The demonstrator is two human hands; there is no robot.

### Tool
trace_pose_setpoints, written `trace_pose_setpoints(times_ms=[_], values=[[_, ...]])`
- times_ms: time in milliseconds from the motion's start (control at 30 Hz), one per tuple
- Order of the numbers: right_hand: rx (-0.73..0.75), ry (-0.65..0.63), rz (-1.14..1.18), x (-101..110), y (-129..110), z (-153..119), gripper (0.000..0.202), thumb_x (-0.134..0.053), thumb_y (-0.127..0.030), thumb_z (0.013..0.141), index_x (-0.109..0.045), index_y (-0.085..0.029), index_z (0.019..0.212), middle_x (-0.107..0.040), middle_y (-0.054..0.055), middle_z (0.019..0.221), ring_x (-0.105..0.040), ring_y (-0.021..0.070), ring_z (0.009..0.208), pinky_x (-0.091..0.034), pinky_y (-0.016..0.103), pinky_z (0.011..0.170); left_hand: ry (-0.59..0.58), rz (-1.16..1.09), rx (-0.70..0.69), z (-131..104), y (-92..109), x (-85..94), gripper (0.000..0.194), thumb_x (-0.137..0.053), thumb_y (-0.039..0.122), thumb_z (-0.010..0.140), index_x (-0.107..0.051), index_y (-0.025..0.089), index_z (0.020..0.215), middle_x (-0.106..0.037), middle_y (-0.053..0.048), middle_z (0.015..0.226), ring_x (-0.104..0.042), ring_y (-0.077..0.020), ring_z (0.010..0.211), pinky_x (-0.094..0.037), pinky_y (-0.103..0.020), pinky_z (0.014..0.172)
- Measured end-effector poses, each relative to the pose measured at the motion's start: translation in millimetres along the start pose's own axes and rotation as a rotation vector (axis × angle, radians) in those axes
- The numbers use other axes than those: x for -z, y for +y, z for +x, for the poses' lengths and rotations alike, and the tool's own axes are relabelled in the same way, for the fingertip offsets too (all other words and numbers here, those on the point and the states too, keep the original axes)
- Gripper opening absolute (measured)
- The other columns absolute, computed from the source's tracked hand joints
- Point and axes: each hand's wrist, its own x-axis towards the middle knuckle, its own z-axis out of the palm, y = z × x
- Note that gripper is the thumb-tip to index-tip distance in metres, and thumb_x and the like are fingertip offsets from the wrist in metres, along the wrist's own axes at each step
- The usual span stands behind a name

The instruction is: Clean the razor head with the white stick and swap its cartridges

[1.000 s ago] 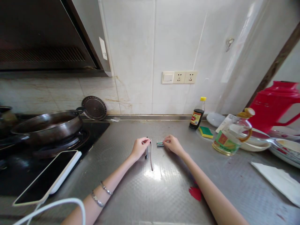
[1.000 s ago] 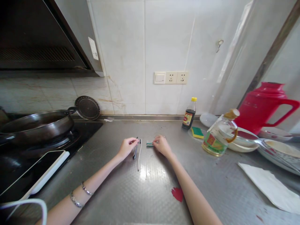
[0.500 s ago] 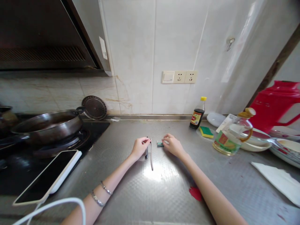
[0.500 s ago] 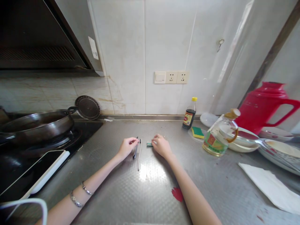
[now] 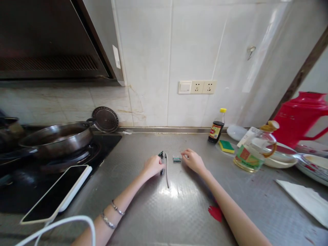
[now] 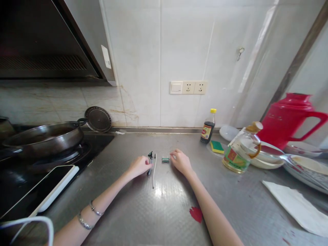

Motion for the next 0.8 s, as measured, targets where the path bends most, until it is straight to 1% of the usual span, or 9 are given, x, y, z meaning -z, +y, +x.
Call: trace_pose_setpoints(times_ms=[100,200,367,467,533,600,700,800], values=[[-0.013,-0.011,-0.015,1,-2,-1,0.027,-0.042,-0.025,0.085,-0.066,-0.021,0.095,-0.062,0.005,0.099,-0.057,0.0145,0.088,-0.038,0.021,0.071,-0.039,0.097,-0.002,-6,5,-0.9,0.026,-0.053,0.040,0.072,-0.067,0.018,0.071,-0.069,-0.008,0.077,-0.064,-0.0208,0.075,-0.043,-0.025,0.062],[-0.005,-0.005,-0.020,2,-4,-2,0.027,-0.042,-0.024,0.084,-0.067,-0.020,0.094,-0.063,0.005,0.097,-0.057,0.0143,0.087,-0.038,0.021,0.070,-0.042,0.157,0.001,-8,7,-2.6,0.024,-0.051,0.035,0.073,-0.067,0.017,0.075,-0.068,-0.011,0.079,-0.064,-0.0227,0.077,-0.044,-0.027,0.062],[-0.028,0.015,0.023,6,-11,-1,0.028,-0.042,-0.026,0.084,-0.068,-0.021,0.093,-0.065,0.005,0.095,-0.058,0.0150,0.086,-0.038,0.021,0.070,-0.053,0.117,-0.011,-7,5,-7.9,0.020,-0.052,0.028,0.071,-0.067,0.015,0.076,-0.068,-0.012,0.077,-0.064,-0.0217,0.076,-0.044,-0.025,0.062],[-0.048,0.037,0.128,9,-21,2,0.029,-0.042,-0.027,0.084,-0.069,-0.019,0.094,-0.067,0.006,0.092,-0.059,0.0158,0.083,-0.039,0.022,0.071,-0.016,0.077,-0.034,-5,4,-9.4,0.019,-0.052,0.026,0.071,-0.067,0.014,0.073,-0.067,-0.012,0.074,-0.064,-0.0211,0.072,-0.042,-0.025,0.060],[-0.071,0.025,0.213,9,-30,3,0.030,-0.044,-0.029,0.083,-0.069,-0.018,0.094,-0.069,0.006,0.087,-0.061,0.0164,0.077,-0.040,0.023,0.069,0.027,0.052,-0.048,-4,5,-8.4,0.020,-0.052,0.026,0.071,-0.067,0.013,0.069,-0.067,-0.012,0.070,-0.063,-0.0204,0.068,-0.040,-0.025,0.058],[-0.088,-0.012,0.287,9,-41,4,0.031,-0.046,-0.034,0.082,-0.069,-0.016,0.092,-0.070,0.006,0.078,-0.061,0.0163,0.070,-0.041,0.023,0.064,0.080,0.009,-0.063,-3,7,-6.0,0.020,-0.051,0.026,0.072,-0.066,0.013,0.065,-0.066,-0.010,0.066,-0.061,-0.0189,0.064,-0.038,-0.024,0.056],[-0.103,-0.087,0.395,10,-55,2,0.037,-0.045,-0.041,0.082,-0.069,-0.014,0.080,-0.067,0.005,0.062,-0.058,0.0141,0.056,-0.038,0.022,0.054,0.142,-0.093,-0.104,-3,16,-1.8,0.022,-0.052,0.027,0.072,-0.065,0.013,0.063,-0.064,-0.007,0.061,-0.058,-0.0158,0.058,-0.034,-0.023,0.054],[-0.119,-0.158,0.495,16,-66,-1,0.044,-0.040,-0.045,0.083,-0.067,-0.013,0.069,-0.063,0.004,0.055,-0.052,0.0104,0.046,-0.036,0.019,0.046,0.178,-0.187,-0.184,-7,29,1.7,0.024,-0.052,0.030,0.073,-0.064,0.013,0.062,-0.061,-0.004,0.056,-0.053,-0.0131,0.053,-0.031,-0.023,0.051]])
